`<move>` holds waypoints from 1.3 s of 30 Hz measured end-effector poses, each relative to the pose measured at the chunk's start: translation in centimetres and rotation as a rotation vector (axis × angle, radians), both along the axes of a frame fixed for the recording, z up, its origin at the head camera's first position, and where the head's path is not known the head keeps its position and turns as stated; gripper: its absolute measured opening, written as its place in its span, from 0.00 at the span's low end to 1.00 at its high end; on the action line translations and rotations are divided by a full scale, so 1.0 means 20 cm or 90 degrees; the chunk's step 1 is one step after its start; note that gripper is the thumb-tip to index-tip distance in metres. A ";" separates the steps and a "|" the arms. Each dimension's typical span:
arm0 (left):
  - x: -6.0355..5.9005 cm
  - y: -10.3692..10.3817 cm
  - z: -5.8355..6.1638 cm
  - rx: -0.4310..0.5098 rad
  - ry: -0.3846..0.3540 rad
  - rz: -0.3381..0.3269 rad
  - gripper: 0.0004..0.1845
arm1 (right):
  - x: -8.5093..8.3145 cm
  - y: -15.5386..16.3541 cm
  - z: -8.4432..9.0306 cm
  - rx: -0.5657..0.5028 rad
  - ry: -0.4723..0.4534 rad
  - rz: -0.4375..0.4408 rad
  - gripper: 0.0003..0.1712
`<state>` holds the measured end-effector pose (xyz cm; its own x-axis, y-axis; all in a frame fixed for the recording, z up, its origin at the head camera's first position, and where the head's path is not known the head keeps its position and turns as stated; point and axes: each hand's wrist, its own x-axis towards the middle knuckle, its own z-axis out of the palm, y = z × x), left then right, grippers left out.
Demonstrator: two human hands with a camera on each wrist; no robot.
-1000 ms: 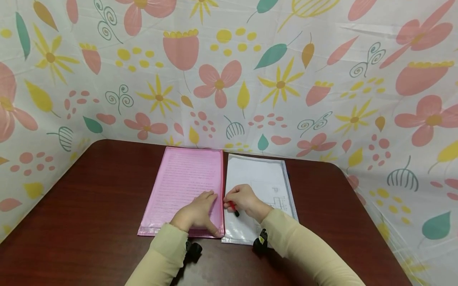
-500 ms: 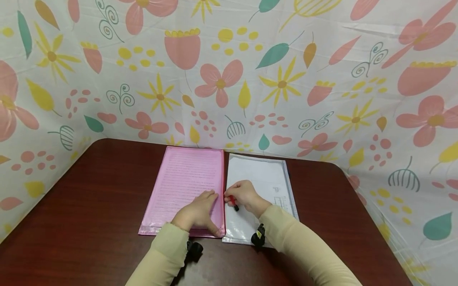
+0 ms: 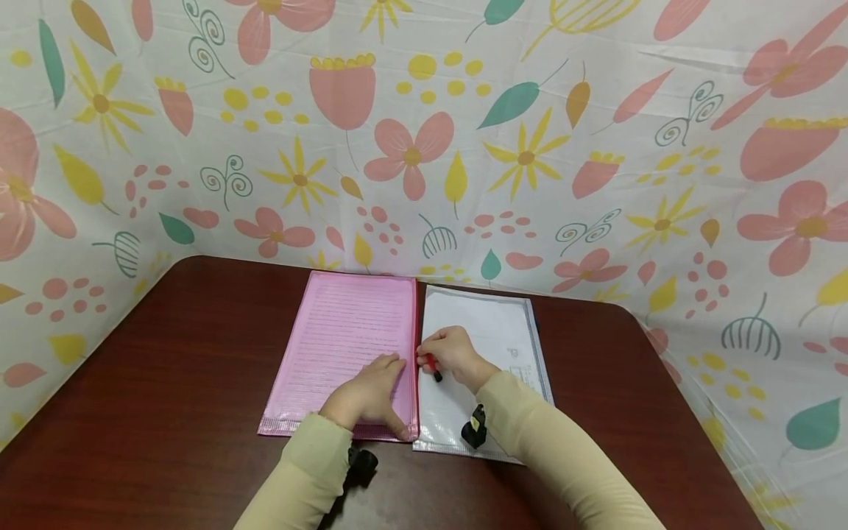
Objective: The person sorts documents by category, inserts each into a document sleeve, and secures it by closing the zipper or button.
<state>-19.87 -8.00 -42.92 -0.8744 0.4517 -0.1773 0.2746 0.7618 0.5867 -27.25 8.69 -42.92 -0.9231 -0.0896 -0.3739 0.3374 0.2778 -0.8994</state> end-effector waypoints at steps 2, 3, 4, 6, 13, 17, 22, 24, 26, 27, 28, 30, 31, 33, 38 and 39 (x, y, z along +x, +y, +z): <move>0.00 0.00 0.00 -0.003 0.006 -0.001 0.67 | 0.00 0.00 0.01 0.004 0.004 0.001 0.05; 0.00 0.00 0.00 -0.004 0.008 -0.001 0.67 | -0.01 -0.01 0.01 0.005 0.006 0.001 0.05; 0.00 0.00 0.00 -0.006 0.011 -0.002 0.67 | -0.01 -0.01 0.01 0.008 0.008 0.002 0.05; 0.01 0.00 0.00 -0.007 0.014 -0.002 0.67 | -0.01 -0.01 0.02 0.014 0.007 0.002 0.06; 0.01 0.02 0.00 -0.022 0.018 -0.012 0.68 | -0.03 0.00 0.03 0.025 0.012 -0.004 0.06; 0.02 0.03 0.00 -0.033 0.027 -0.024 0.68 | -0.05 0.01 0.03 0.031 0.014 -0.011 0.07; 0.03 0.05 0.01 -0.041 0.038 -0.034 0.67 | -0.06 0.04 0.03 0.041 0.016 -0.020 0.08; 0.03 0.06 0.01 -0.043 0.042 -0.039 0.67 | -0.07 0.05 0.03 0.049 0.023 -0.025 0.07; 0.04 0.07 0.00 -0.047 0.045 -0.045 0.67 | -0.07 0.07 0.03 0.058 0.028 -0.029 0.07; 0.04 0.07 0.00 -0.050 0.046 -0.047 0.67 | -0.08 0.07 0.03 0.061 0.030 -0.031 0.07; 0.04 0.08 0.00 -0.052 0.046 -0.048 0.67 | -0.08 0.08 0.03 0.064 0.032 -0.030 0.08; 0.04 0.09 0.00 -0.054 0.045 -0.047 0.67 | -0.08 0.09 0.03 0.069 0.034 -0.026 0.08; 0.05 0.09 -0.01 -0.057 0.047 -0.047 0.67 | -0.08 0.10 0.03 0.069 0.033 -0.026 0.08; 0.05 0.10 -0.01 -0.060 0.050 -0.049 0.67 | -0.09 0.11 0.03 0.071 0.037 -0.024 0.08; 0.06 0.12 0.00 -0.066 0.052 -0.054 0.67 | -0.11 0.14 0.03 0.072 0.048 -0.036 0.09; 0.07 0.12 0.00 -0.068 0.053 -0.055 0.67 | -0.12 0.14 0.03 0.071 0.049 -0.038 0.09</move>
